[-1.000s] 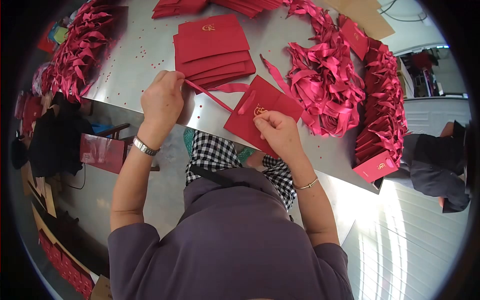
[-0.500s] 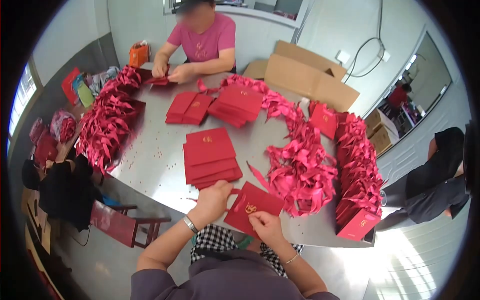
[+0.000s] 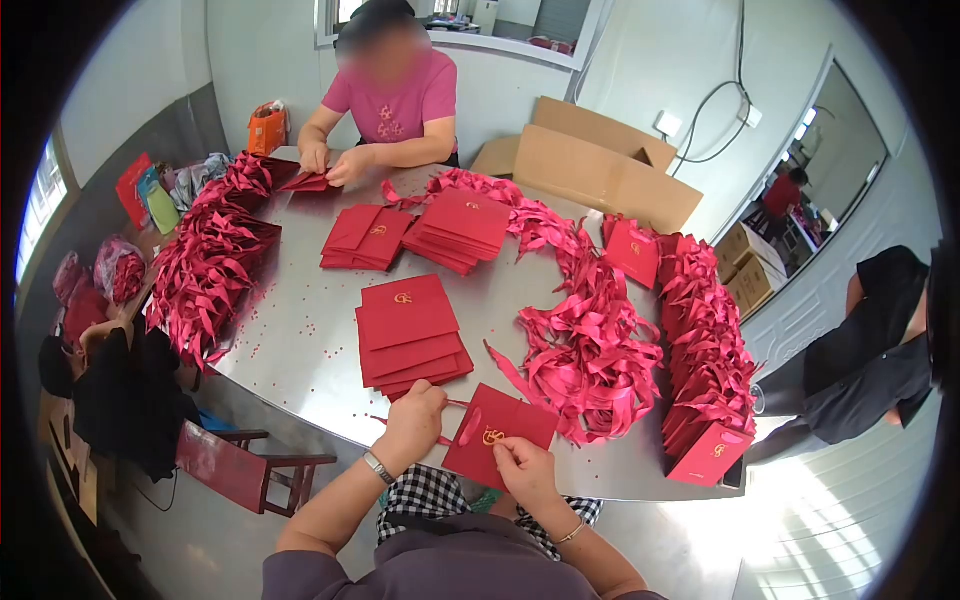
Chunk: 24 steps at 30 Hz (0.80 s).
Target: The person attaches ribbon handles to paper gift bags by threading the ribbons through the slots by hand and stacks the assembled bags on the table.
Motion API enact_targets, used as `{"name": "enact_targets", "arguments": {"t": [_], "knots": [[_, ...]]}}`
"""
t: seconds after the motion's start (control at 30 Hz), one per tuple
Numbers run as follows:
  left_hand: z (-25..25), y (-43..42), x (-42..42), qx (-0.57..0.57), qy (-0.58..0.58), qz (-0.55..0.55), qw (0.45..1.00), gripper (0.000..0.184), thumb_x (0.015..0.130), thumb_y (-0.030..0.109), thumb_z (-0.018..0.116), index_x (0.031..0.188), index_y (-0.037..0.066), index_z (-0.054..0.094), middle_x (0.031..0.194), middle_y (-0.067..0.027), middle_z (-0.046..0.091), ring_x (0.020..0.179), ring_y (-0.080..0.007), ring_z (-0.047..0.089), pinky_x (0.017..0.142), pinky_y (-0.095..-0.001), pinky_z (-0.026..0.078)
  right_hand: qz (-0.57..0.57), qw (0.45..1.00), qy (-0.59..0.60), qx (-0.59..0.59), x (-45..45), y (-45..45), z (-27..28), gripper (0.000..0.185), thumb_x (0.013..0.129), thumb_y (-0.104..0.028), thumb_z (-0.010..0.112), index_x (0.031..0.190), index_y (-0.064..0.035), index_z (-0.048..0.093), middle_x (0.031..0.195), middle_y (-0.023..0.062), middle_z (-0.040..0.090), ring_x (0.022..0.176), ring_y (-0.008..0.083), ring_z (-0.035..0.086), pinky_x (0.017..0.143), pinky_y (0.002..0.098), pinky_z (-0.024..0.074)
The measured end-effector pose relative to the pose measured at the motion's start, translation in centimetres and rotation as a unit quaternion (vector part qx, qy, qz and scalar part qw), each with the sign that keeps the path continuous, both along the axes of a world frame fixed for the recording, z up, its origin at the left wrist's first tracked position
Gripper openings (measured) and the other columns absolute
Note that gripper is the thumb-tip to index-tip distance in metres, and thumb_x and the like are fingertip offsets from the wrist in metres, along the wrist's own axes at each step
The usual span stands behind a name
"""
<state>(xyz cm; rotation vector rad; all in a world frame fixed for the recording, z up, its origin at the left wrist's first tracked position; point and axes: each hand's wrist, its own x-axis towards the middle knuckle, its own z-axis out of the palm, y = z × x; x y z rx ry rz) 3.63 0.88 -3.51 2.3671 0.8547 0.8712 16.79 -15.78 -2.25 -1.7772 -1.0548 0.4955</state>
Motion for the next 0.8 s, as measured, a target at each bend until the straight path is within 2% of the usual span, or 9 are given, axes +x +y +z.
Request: {"name": "enact_targets", "arguments": {"t": [0.13, 0.2, 0.27, 0.3, 0.37, 0.47, 0.57, 0.63, 0.8], "knots": [[-0.28, 0.25, -0.10, 0.010, -0.043, 0.008, 0.999, 0.005, 0.083, 0.004, 0.056, 0.084, 0.005, 0.061, 0.083, -0.0155, 0.058, 0.073, -0.0371, 0.061, 0.062, -0.0447, 0.051, -0.004, 1.000, -0.003, 0.013, -0.01, 0.03, 0.07, 0.014, 0.087, -0.015, 0.065, 0.094, -0.0031, 0.069, 0.066, 0.0103, 0.064, 0.055, 0.0120, 0.060, 0.051, 0.0278, 0.0457], [0.30, 0.06, -0.05, 0.003, -0.061, 0.014, 0.998, 0.005, 0.081, 0.001, 0.058, 0.084, 0.003, 0.062, 0.081, -0.0162, 0.059, 0.073, -0.0365, 0.061, 0.063, -0.0427, 0.051, -0.006, 1.000, 0.001, 0.006, 0.04, -0.02, 0.10, 0.014, 0.087, -0.015, 0.065, 0.093, -0.0033, 0.069, 0.067, 0.0110, 0.065, 0.055, 0.0128, 0.061, 0.052, 0.0279, 0.0462], [0.42, -0.06, 0.03, -0.005, -0.079, 0.021, 0.997, 0.005, 0.080, -0.001, 0.061, 0.083, 0.002, 0.064, 0.079, -0.0170, 0.060, 0.074, -0.0358, 0.061, 0.064, -0.0407, 0.051, -0.007, 1.000, -0.007, 0.009, 0.06, -0.06, -0.06, 0.014, 0.088, -0.012, 0.064, 0.094, -0.0002, 0.068, 0.064, 0.0055, 0.064, 0.058, 0.0076, 0.059, 0.054, 0.0240, 0.0467], [0.34, -0.04, 0.00, -0.006, -0.078, 0.025, 0.997, 0.005, 0.080, -0.001, 0.061, 0.084, 0.001, 0.064, 0.080, -0.0171, 0.061, 0.073, -0.0357, 0.061, 0.064, -0.0404, 0.051, -0.007, 1.000, -0.007, 0.008, 0.05, -0.11, -0.12, 0.014, 0.088, -0.012, 0.064, 0.094, -0.0002, 0.068, 0.064, 0.0055, 0.064, 0.058, 0.0076, 0.059, 0.054, 0.0240, 0.0467], [0.21, 0.01, 0.01, -0.007, -0.078, 0.028, 0.997, 0.005, 0.080, -0.001, 0.061, 0.084, 0.001, 0.064, 0.080, -0.0173, 0.061, 0.073, -0.0356, 0.062, 0.064, -0.0401, 0.051, -0.010, 1.000, 0.003, 0.004, 0.05, -0.15, -0.22, 0.014, 0.087, -0.016, 0.065, 0.094, -0.0043, 0.069, 0.072, 0.0119, 0.067, 0.060, 0.0167, 0.064, 0.056, 0.0292, 0.0489], [-0.07, 0.10, 0.07, -0.003, -0.084, 0.031, 0.996, 0.004, 0.081, 0.000, 0.061, 0.083, 0.001, 0.064, 0.080, -0.0168, 0.061, 0.073, -0.0351, 0.062, 0.064, -0.0397, 0.051, -0.015, 1.000, -0.007, 0.001, -0.12, -0.12, 0.06, 0.014, 0.087, -0.016, 0.065, 0.095, -0.0046, 0.069, 0.073, 0.0121, 0.067, 0.062, 0.0178, 0.065, 0.057, 0.0298, 0.0497], [-0.17, 0.08, 0.02, 0.002, -0.091, 0.025, 0.996, 0.004, 0.084, 0.004, 0.060, 0.086, 0.005, 0.063, 0.082, -0.0162, 0.060, 0.073, -0.0367, 0.061, 0.063, -0.0439, 0.050, -0.013, 1.000, 0.003, -0.009, -0.12, -0.14, 0.25, 0.014, 0.087, -0.016, 0.064, 0.094, -0.0046, 0.068, 0.075, 0.0126, 0.067, 0.064, 0.0191, 0.066, 0.058, 0.0306, 0.0503], [0.23, -0.09, 0.01, 0.000, -0.094, 0.034, 0.995, 0.005, 0.081, 0.002, 0.063, 0.085, 0.001, 0.066, 0.079, -0.0167, 0.062, 0.073, -0.0345, 0.062, 0.063, -0.0395, 0.051, -0.013, 1.000, -0.005, -0.007, -0.21, -0.14, 0.37, 0.015, 0.087, -0.017, 0.064, 0.095, -0.0045, 0.068, 0.075, 0.0128, 0.067, 0.065, 0.0198, 0.066, 0.059, 0.0311, 0.0507], [0.08, -0.15, 0.04, -0.002, -0.073, 0.043, 0.996, 0.005, 0.081, 0.004, 0.065, 0.085, 0.002, 0.067, 0.080, -0.0167, 0.063, 0.074, -0.0342, 0.063, 0.066, -0.0387, 0.052, -0.010, 0.999, -0.050, 0.007, -0.11, -0.10, 0.11, 0.015, 0.087, -0.017, 0.064, 0.095, -0.0049, 0.068, 0.077, 0.0129, 0.068, 0.066, 0.0202, 0.067, 0.061, 0.0317, 0.0515]]}}
